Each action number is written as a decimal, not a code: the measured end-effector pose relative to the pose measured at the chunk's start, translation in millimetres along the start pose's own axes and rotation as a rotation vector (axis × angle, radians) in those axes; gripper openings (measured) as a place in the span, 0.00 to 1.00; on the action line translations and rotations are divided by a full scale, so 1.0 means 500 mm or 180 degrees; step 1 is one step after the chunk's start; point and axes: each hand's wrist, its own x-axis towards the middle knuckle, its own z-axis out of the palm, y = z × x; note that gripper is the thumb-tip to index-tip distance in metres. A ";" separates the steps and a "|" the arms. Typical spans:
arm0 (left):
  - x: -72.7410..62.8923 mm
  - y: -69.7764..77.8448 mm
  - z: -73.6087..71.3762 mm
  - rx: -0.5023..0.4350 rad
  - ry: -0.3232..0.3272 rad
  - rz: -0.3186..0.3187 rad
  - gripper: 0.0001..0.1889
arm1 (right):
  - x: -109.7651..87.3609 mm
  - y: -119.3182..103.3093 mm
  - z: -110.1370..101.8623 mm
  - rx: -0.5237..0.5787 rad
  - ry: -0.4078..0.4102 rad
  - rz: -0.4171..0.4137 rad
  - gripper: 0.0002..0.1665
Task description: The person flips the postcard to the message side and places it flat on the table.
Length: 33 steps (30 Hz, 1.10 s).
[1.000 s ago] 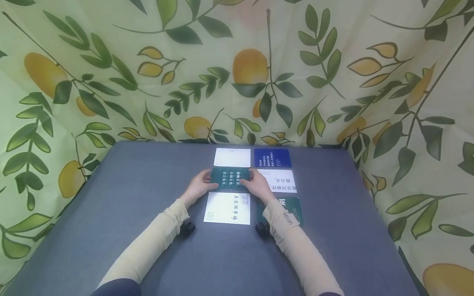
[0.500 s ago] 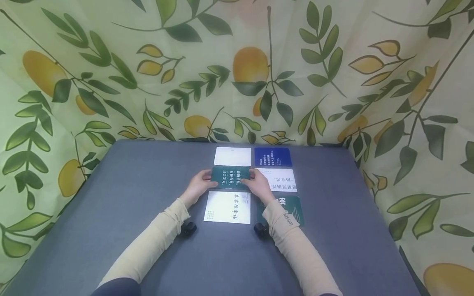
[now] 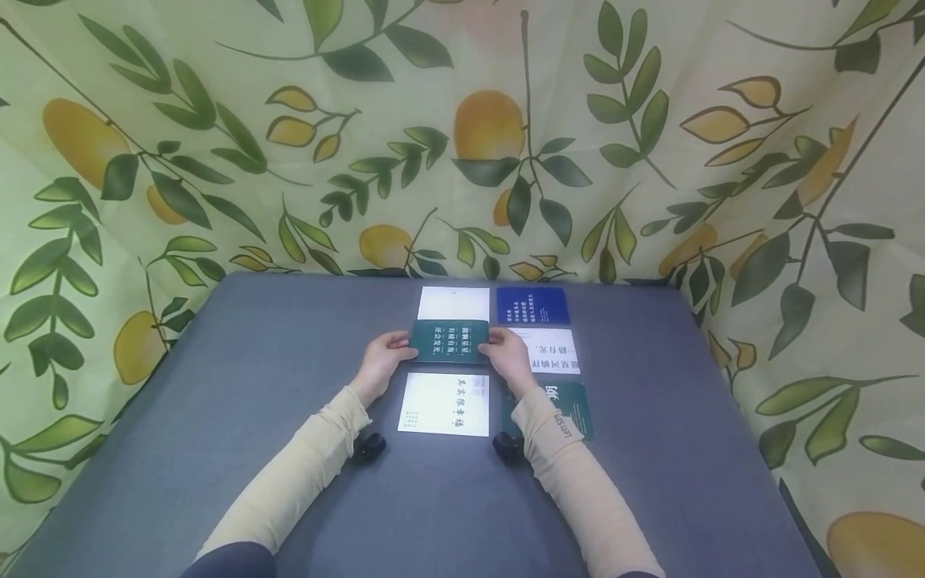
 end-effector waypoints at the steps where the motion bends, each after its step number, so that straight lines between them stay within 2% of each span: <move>1: 0.000 -0.001 -0.001 -0.0027 0.0006 0.0022 0.25 | 0.000 0.000 0.000 0.0018 0.0023 -0.0008 0.30; 8: 0.007 -0.006 -0.001 -0.0152 0.0085 0.0068 0.20 | -0.002 0.001 -0.001 0.0094 0.0203 -0.0037 0.27; 19: 0.007 -0.004 -0.002 -0.0227 0.0232 0.0056 0.16 | 0.001 0.003 0.000 -0.0044 0.0401 -0.0158 0.22; 26: 0.011 -0.005 0.000 -0.0385 0.0330 0.0271 0.12 | 0.002 -0.001 0.002 0.0058 0.0623 -0.0201 0.19; 33: 0.009 -0.004 0.001 -0.0396 0.0428 0.0332 0.07 | -0.002 -0.004 -0.001 0.0076 0.0646 -0.0249 0.14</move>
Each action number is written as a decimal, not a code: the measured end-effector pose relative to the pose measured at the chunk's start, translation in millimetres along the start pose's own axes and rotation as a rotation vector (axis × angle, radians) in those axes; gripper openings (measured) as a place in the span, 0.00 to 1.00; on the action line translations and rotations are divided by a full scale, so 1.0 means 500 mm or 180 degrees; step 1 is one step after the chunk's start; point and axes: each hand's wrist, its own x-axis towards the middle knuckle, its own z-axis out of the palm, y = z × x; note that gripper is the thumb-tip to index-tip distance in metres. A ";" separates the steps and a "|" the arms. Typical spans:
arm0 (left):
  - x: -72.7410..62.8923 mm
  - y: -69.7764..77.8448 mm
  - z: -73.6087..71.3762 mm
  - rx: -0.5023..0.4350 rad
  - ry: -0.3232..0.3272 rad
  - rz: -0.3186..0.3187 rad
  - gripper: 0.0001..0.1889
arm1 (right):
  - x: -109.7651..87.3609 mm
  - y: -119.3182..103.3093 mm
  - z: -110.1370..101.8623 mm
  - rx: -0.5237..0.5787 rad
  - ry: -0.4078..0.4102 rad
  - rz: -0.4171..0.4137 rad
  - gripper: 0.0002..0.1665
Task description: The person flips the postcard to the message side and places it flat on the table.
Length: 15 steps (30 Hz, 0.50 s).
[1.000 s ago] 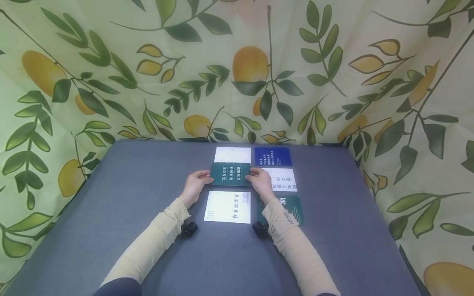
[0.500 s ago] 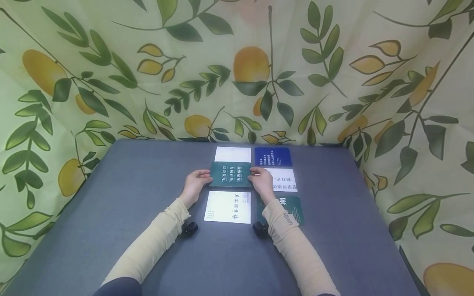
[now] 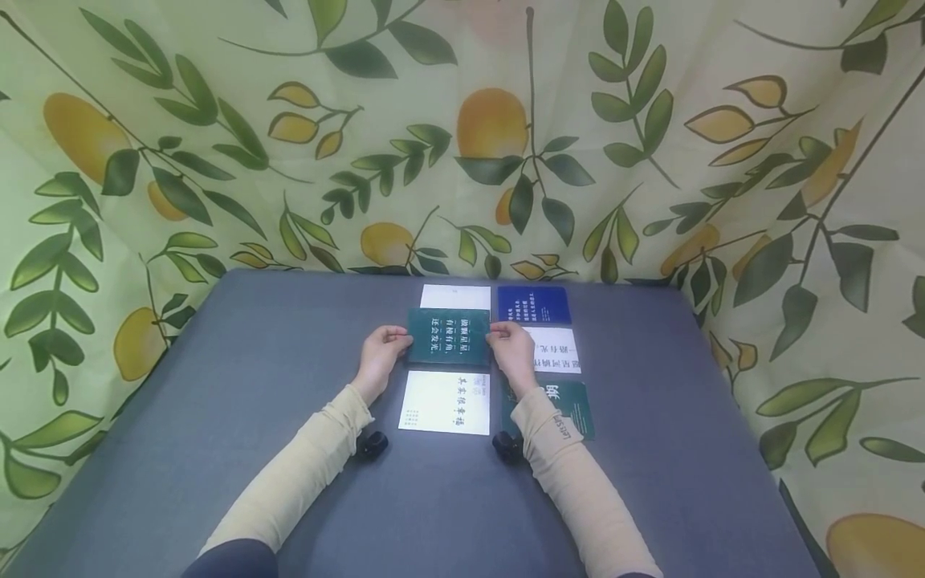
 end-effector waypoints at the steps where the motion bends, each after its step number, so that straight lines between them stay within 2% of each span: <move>1: 0.000 0.000 0.000 0.0002 0.0001 0.0014 0.07 | -0.001 -0.001 -0.001 0.0013 0.0008 -0.0013 0.13; 10: -0.005 0.002 -0.001 0.0009 -0.0009 0.0095 0.03 | -0.008 -0.016 -0.015 0.0241 -0.0001 -0.0077 0.13; 15: 0.000 0.002 0.000 -0.0249 -0.0100 0.0150 0.05 | -0.005 -0.014 -0.020 0.0622 -0.0146 0.0021 0.16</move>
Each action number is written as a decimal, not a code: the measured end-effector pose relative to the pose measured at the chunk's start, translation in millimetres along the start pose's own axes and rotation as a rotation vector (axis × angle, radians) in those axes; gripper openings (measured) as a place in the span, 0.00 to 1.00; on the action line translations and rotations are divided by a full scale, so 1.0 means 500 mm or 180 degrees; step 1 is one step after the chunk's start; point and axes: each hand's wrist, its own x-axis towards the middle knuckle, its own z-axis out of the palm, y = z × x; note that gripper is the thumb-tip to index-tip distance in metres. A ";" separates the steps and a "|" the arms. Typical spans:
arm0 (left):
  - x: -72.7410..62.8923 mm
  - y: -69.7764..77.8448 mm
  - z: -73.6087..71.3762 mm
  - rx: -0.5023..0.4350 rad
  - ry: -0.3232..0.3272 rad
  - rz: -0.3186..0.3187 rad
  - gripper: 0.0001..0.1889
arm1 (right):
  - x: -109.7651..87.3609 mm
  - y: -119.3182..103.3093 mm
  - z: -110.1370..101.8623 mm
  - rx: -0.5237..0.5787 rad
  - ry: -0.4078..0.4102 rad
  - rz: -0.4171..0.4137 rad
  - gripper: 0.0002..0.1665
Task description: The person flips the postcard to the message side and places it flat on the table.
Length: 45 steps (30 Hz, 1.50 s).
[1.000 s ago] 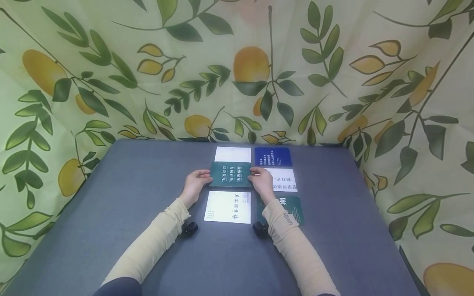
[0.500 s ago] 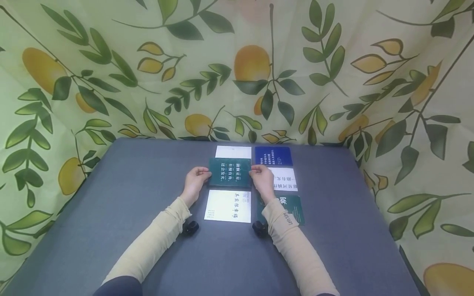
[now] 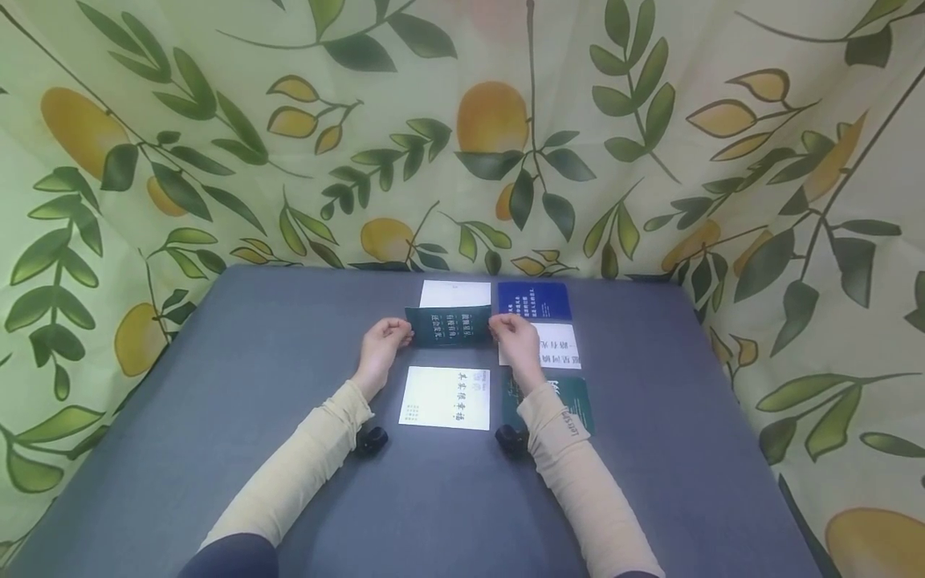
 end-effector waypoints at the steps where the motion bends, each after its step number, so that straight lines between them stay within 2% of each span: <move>1: 0.002 0.001 0.000 -0.0079 -0.0023 0.0002 0.06 | 0.002 0.001 -0.001 0.0088 -0.0023 0.0012 0.16; 5: 0.005 0.002 -0.001 -0.0290 -0.0055 -0.0036 0.07 | 0.005 0.007 -0.004 0.0221 -0.0065 0.0069 0.18; 11: 0.005 0.005 -0.006 -0.0070 -0.0025 -0.0041 0.05 | 0.004 0.012 -0.005 0.0139 -0.0078 0.0046 0.19; 13: 0.007 0.005 -0.008 0.0084 -0.0066 -0.0022 0.06 | 0.003 0.013 -0.005 0.0046 -0.0110 0.0003 0.18; 17: 0.013 0.002 -0.014 0.0632 -0.0202 0.0070 0.10 | 0.004 0.017 -0.001 -0.0260 -0.0223 -0.0069 0.18; 24: 0.017 -0.002 -0.014 0.1629 -0.0456 0.0405 0.15 | 0.011 0.028 0.006 -0.1018 -0.0458 -0.0226 0.19; 31: 0.016 0.002 -0.003 0.2299 -0.0684 0.0665 0.18 | 0.031 0.038 0.009 -0.1496 -0.0563 -0.0170 0.17; 36: 0.016 0.001 0.004 0.2556 -0.0726 0.0733 0.18 | 0.035 0.039 0.011 -0.1610 -0.0649 -0.0124 0.18; 41: 0.022 0.001 0.006 0.2636 -0.0720 0.0751 0.18 | 0.034 0.034 0.014 -0.1669 -0.0673 -0.0190 0.18; 45: 0.028 0.008 0.011 0.2746 -0.0776 0.0739 0.19 | 0.039 0.032 0.019 -0.1851 -0.0646 -0.0243 0.17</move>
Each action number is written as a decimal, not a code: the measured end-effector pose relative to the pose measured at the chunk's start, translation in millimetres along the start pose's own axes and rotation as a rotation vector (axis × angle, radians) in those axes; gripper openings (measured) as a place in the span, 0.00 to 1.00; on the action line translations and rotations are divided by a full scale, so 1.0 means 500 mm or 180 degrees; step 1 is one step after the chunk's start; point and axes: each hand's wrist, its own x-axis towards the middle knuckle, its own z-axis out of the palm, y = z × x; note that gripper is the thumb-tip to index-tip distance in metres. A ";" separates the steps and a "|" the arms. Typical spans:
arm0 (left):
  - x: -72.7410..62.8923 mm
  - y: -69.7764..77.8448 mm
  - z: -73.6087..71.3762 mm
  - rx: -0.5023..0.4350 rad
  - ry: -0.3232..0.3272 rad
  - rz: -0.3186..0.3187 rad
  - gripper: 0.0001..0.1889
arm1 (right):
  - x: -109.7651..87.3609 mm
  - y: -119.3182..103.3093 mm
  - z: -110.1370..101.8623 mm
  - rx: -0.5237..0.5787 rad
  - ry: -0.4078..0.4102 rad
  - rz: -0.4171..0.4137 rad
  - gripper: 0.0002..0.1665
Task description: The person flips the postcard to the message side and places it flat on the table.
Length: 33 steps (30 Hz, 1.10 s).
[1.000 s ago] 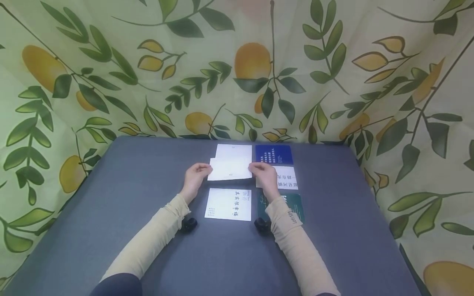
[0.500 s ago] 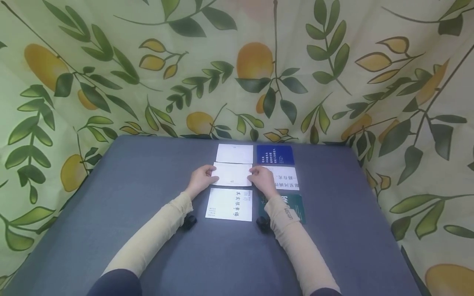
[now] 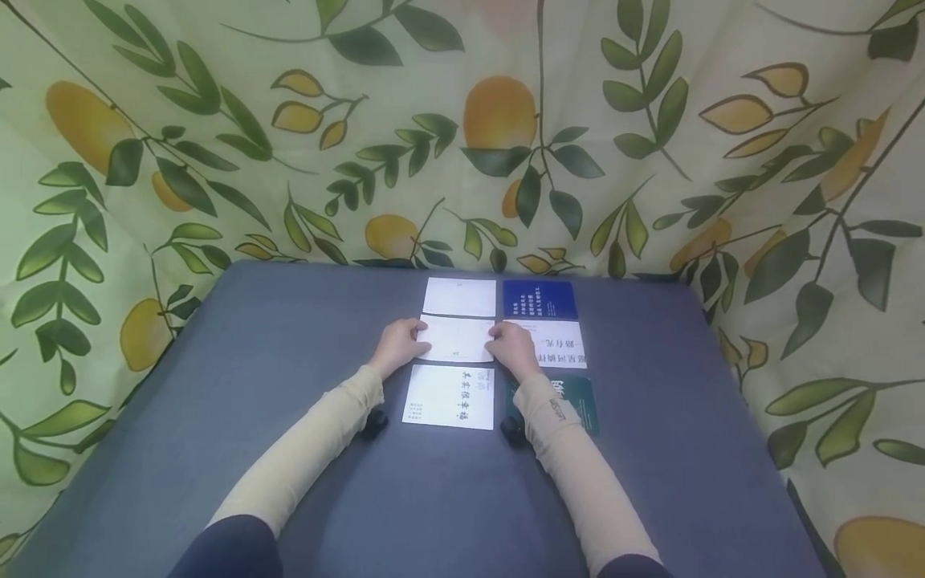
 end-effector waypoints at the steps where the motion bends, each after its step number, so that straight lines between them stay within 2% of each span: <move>1: 0.002 0.003 -0.001 0.0040 -0.0026 -0.0009 0.19 | 0.002 -0.002 0.000 -0.0061 0.0006 -0.0013 0.17; 6: 0.009 0.022 -0.010 0.0373 -0.0170 -0.0060 0.20 | 0.010 -0.007 -0.002 -0.0249 -0.0007 -0.0029 0.18; 11: 0.009 0.033 -0.012 0.0644 -0.0303 -0.0076 0.20 | 0.015 -0.003 0.000 -0.0255 -0.0097 0.0126 0.19; 17: 0.014 0.027 -0.014 0.0860 -0.0344 -0.0005 0.20 | 0.015 -0.010 -0.002 -0.0221 -0.0130 0.0141 0.20; 21: 0.011 0.023 -0.024 0.0930 -0.0409 -0.0037 0.21 | 0.010 -0.013 -0.005 -0.0204 -0.0168 0.0135 0.20; 26: -0.008 0.018 -0.041 0.0795 -0.0384 -0.0008 0.18 | -0.006 -0.006 -0.009 -0.0082 -0.0106 0.0070 0.20; 33: -0.053 0.017 -0.054 0.0233 -0.0156 0.0004 0.20 | -0.049 -0.015 -0.022 -0.0011 -0.0155 0.0017 0.25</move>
